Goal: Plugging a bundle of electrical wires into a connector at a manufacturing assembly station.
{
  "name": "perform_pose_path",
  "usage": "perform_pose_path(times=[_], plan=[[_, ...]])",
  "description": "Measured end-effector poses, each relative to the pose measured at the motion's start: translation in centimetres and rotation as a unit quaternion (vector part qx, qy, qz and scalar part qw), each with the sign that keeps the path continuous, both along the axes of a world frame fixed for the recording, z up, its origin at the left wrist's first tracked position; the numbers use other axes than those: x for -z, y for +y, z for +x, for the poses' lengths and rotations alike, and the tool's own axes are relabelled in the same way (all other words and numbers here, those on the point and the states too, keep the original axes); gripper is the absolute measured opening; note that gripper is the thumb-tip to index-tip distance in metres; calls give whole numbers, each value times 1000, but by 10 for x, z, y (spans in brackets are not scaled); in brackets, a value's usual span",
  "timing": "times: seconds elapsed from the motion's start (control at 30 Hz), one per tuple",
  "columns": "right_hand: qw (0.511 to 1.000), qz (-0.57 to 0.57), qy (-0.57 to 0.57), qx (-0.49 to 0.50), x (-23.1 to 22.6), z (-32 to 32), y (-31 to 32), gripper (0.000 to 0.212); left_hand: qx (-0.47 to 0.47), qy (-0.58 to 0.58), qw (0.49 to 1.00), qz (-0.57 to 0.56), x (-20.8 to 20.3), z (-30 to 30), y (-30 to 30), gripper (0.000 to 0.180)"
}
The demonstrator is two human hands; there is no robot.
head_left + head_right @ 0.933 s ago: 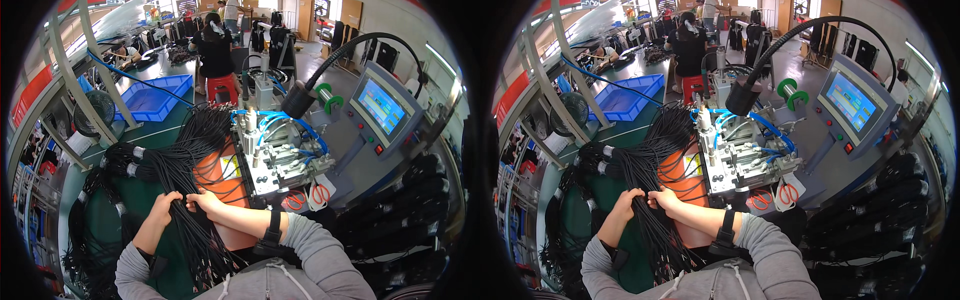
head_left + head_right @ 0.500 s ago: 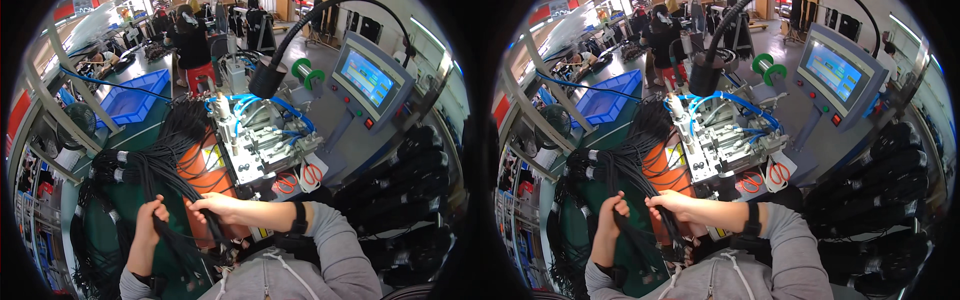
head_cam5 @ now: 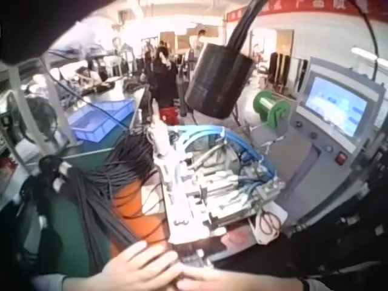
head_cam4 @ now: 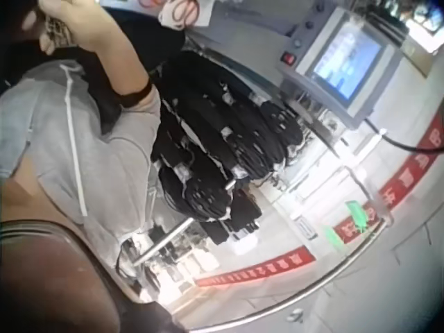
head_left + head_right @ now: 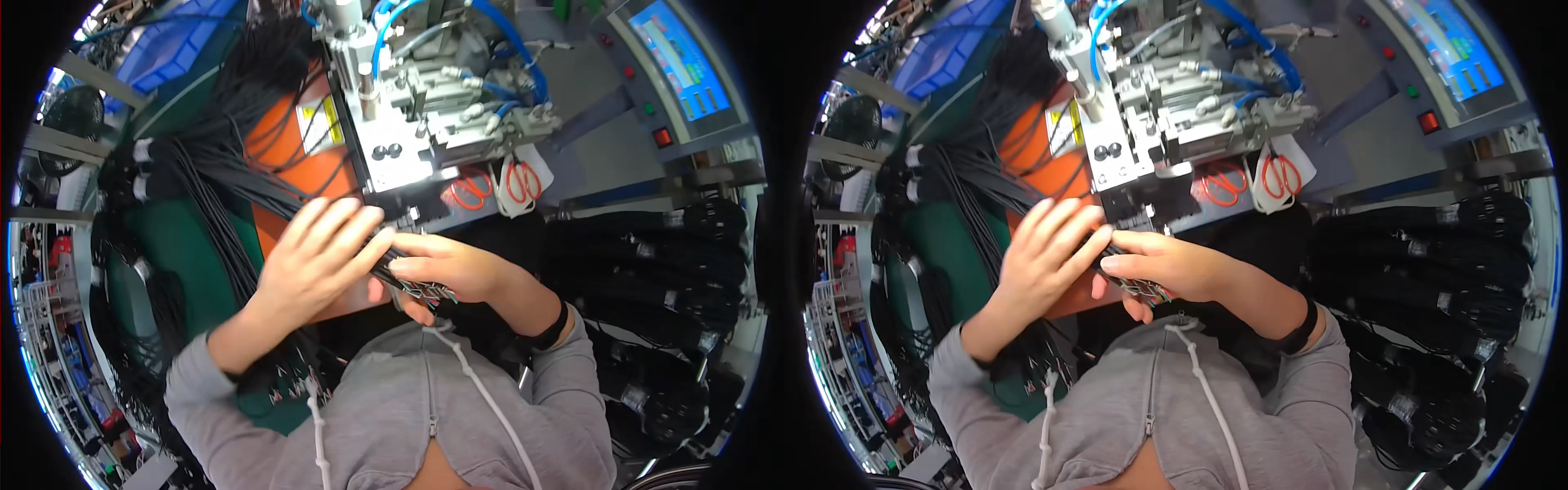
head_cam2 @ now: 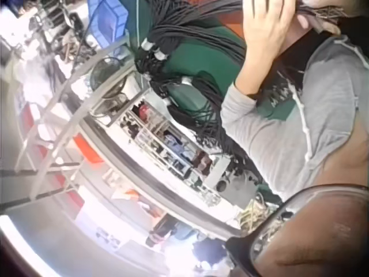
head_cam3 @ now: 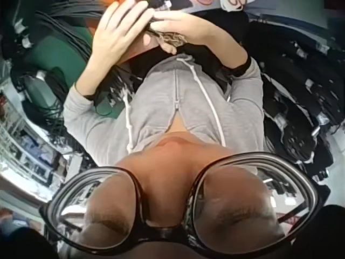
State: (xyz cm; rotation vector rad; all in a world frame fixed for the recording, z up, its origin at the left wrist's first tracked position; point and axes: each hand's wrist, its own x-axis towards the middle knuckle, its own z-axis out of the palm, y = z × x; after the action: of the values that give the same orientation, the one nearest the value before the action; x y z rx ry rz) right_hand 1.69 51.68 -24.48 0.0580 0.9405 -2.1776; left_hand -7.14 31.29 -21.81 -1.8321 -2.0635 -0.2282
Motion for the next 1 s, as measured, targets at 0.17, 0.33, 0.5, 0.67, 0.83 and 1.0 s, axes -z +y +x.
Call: perform_pose_path(times=[0.17,0.33,0.5,0.67,0.83,1.0], plan=[[987,110,80,80,16,19,31,23,81,-121,982,121,47,-17,21,45],[849,334,260,318,38,25,28,16,55,-152,981,104,48,-7,36,35],[812,230,347,409,52,18,21,22,40,-178,978,102,52,-4,38,32],[812,197,274,476,58,18,14,20,29,-191,937,292,52,-2,41,22],[793,297,306,434,46,11,3,18,-11,-232,953,197,43,4,36,24],[788,213,288,500,35,-2,-22,19,-9,-210,956,206,45,0,38,23]])
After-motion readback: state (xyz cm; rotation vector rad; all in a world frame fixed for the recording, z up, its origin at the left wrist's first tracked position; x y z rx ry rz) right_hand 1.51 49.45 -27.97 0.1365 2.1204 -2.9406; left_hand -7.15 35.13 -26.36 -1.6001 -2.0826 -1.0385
